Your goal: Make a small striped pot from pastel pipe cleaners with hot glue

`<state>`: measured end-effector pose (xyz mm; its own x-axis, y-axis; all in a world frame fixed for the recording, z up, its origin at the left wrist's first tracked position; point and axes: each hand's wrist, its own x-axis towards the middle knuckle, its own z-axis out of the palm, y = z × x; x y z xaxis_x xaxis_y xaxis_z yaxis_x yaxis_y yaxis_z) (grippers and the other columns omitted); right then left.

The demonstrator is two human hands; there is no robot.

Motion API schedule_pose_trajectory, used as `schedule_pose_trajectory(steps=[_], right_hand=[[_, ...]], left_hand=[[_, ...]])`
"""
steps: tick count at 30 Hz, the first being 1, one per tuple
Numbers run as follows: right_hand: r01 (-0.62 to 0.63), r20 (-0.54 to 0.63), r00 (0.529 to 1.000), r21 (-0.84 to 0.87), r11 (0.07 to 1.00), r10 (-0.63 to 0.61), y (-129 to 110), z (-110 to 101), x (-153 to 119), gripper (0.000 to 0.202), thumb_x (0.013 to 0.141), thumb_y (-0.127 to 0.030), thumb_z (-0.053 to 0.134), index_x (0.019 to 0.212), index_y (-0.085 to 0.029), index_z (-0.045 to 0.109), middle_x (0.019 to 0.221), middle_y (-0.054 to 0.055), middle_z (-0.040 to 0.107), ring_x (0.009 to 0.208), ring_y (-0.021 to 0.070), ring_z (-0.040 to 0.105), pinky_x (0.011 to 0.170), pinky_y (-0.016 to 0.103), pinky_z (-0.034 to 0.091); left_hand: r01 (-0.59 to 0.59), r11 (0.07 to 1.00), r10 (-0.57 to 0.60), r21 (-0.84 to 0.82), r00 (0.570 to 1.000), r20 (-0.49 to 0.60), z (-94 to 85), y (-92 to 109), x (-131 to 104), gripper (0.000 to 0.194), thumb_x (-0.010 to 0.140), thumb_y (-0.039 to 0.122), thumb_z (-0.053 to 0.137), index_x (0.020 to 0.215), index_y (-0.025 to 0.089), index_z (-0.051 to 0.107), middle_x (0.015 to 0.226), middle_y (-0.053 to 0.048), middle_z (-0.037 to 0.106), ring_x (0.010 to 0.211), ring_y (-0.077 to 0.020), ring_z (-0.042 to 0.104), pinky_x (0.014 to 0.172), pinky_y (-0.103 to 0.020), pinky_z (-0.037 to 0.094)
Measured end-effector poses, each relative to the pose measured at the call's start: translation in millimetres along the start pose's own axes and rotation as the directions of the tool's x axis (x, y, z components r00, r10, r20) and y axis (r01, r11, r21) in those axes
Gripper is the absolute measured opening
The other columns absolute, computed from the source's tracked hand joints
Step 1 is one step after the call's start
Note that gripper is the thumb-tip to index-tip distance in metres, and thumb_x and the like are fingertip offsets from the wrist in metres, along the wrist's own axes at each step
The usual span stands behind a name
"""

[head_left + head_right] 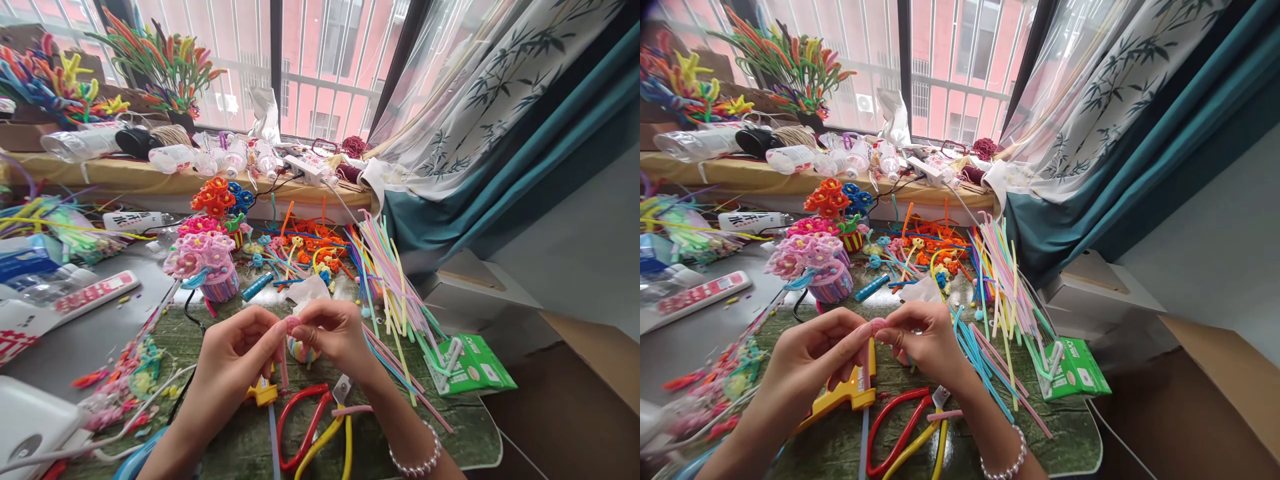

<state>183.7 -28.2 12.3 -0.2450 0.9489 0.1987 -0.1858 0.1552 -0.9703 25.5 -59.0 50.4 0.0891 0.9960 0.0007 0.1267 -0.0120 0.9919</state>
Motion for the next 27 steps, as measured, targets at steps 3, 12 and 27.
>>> schedule_pose_trajectory(steps=[3,12,27], right_hand=[[-0.008,0.004,1.000,0.014,1.000,0.008,-1.2,0.2,0.0,0.027,0.069,-0.041,0.082,0.070,-0.018,0.069,0.053,-0.003,0.059,0.039,0.0103,0.053,0.037,0.023,0.040],[-0.040,0.015,0.999,0.131,0.991,0.038,2.2,1.6,0.3,0.026,0.069,-0.037,0.083,0.070,-0.016,0.068,0.053,-0.002,0.063,0.040,0.0089,0.055,0.034,0.019,0.038],[-0.023,0.025,1.000,0.205,0.978,0.019,2.1,0.6,-0.3,0.021,0.070,-0.030,0.083,0.070,-0.015,0.068,0.053,-0.001,0.065,0.039,0.0081,0.055,0.033,0.016,0.038]], left_hand=[[0.006,1.000,-0.006,-0.023,1.000,0.000,0.6,3.0,-0.4,0.031,0.078,0.046,0.069,0.071,0.017,0.064,0.054,0.002,0.061,0.043,-0.0075,0.049,0.037,-0.015,0.035],[0.023,0.991,-0.016,-0.132,0.998,0.057,-0.1,2.2,0.0,0.027,0.079,0.043,0.069,0.074,0.016,0.065,0.059,0.000,0.066,0.044,-0.0079,0.054,0.038,-0.014,0.039],[-0.037,0.996,0.041,-0.081,0.998,0.041,1.1,-0.3,-2.1,0.023,0.079,0.039,0.071,0.078,0.017,0.064,0.061,0.000,0.068,0.050,-0.0103,0.059,0.043,-0.015,0.044]])
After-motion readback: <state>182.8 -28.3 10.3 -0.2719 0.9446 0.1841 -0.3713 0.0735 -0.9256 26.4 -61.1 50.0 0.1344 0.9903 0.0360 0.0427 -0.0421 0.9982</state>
